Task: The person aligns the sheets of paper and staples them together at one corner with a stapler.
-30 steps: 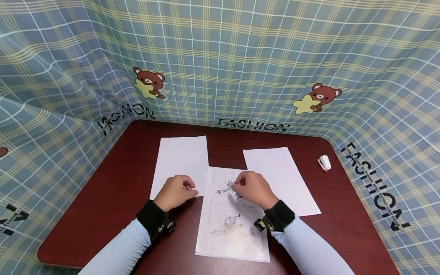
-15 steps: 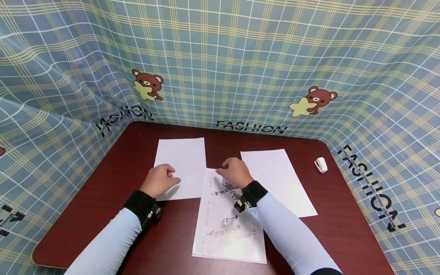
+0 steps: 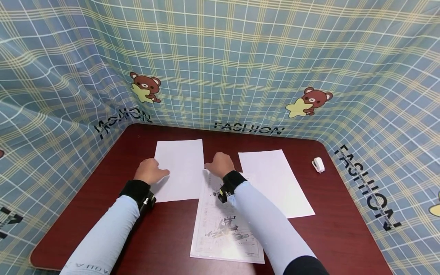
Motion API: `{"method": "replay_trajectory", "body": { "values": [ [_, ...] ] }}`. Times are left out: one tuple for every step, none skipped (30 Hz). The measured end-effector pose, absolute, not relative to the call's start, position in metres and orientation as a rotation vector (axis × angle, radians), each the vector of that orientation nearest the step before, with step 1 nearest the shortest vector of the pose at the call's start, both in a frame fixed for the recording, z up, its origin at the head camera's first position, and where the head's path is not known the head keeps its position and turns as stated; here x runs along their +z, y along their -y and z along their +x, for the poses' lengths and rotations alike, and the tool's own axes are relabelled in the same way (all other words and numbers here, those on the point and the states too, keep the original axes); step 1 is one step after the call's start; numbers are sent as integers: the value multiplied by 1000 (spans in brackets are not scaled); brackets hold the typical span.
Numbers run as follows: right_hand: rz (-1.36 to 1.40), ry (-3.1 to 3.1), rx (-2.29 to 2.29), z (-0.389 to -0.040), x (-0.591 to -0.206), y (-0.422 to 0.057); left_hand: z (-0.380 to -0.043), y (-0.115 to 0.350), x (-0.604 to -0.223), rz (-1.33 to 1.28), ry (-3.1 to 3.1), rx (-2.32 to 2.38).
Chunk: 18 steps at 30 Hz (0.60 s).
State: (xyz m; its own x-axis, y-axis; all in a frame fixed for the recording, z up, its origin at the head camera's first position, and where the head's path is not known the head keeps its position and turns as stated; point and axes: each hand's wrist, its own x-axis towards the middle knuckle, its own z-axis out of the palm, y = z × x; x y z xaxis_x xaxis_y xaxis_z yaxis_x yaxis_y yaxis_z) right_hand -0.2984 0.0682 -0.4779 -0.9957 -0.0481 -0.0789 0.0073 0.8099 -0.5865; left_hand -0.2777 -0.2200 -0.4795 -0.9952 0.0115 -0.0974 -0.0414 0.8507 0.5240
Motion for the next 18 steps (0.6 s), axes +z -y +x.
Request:
{"method": "replay_trajectory", "body": {
  "values": [
    [-30, -2892, -924, -301, -478, -66, -280, 221, -481, -42, -2925, 821],
    [-26, -2879, -914, -303, -478, -63, -282, 222, -482, -58, -2925, 805],
    [-23, -2869, -907, -305, -478, -62, -284, 223, -484, -72, -2924, 783],
    [-23, -2860, -894, -306, -478, -59, -286, 224, -485, -79, -2921, 765],
    [-24, -2859, -871, -308, -479, -57, -288, 226, -487, -85, -2917, 747],
    [-28, -2861, -853, -310, -479, -55, -290, 227, -488, -90, -2917, 726],
    [-32, -2867, -832, -311, -478, -53, -291, 228, -489, -93, -2916, 713],
    [-34, -2872, -814, -311, -478, -51, -293, 229, -490, -94, -2918, 700],
    [-39, -2880, -797, -311, -477, -49, -294, 230, -491, -95, -2917, 692],
    [-44, -2885, -782, -311, -476, -47, -295, 231, -491, -100, -2914, 687],
    [-49, -2888, -771, -311, -475, -46, -296, 231, -492, -110, -2912, 681],
    [-55, -2891, -766, -311, -474, -44, -297, 232, -493, -120, -2911, 674],
    [-58, -2891, -766, -310, -473, -43, -297, 232, -493, -127, -2906, 672],
    [-62, -2891, -767, -309, -472, -41, -297, 232, -493, -131, -2902, 672],
    [-64, -2892, -768, -309, -471, -40, -297, 233, -494, -136, -2896, 672],
    [-60, -2889, -763, -309, -471, -39, -298, 233, -494, -137, -2893, 673],
    [-57, -2889, -758, -309, -471, -38, -298, 233, -494, -136, -2892, 673],
    [-51, -2889, -760, -309, -471, -38, -298, 233, -494, -133, -2891, 675]
  ]
}}
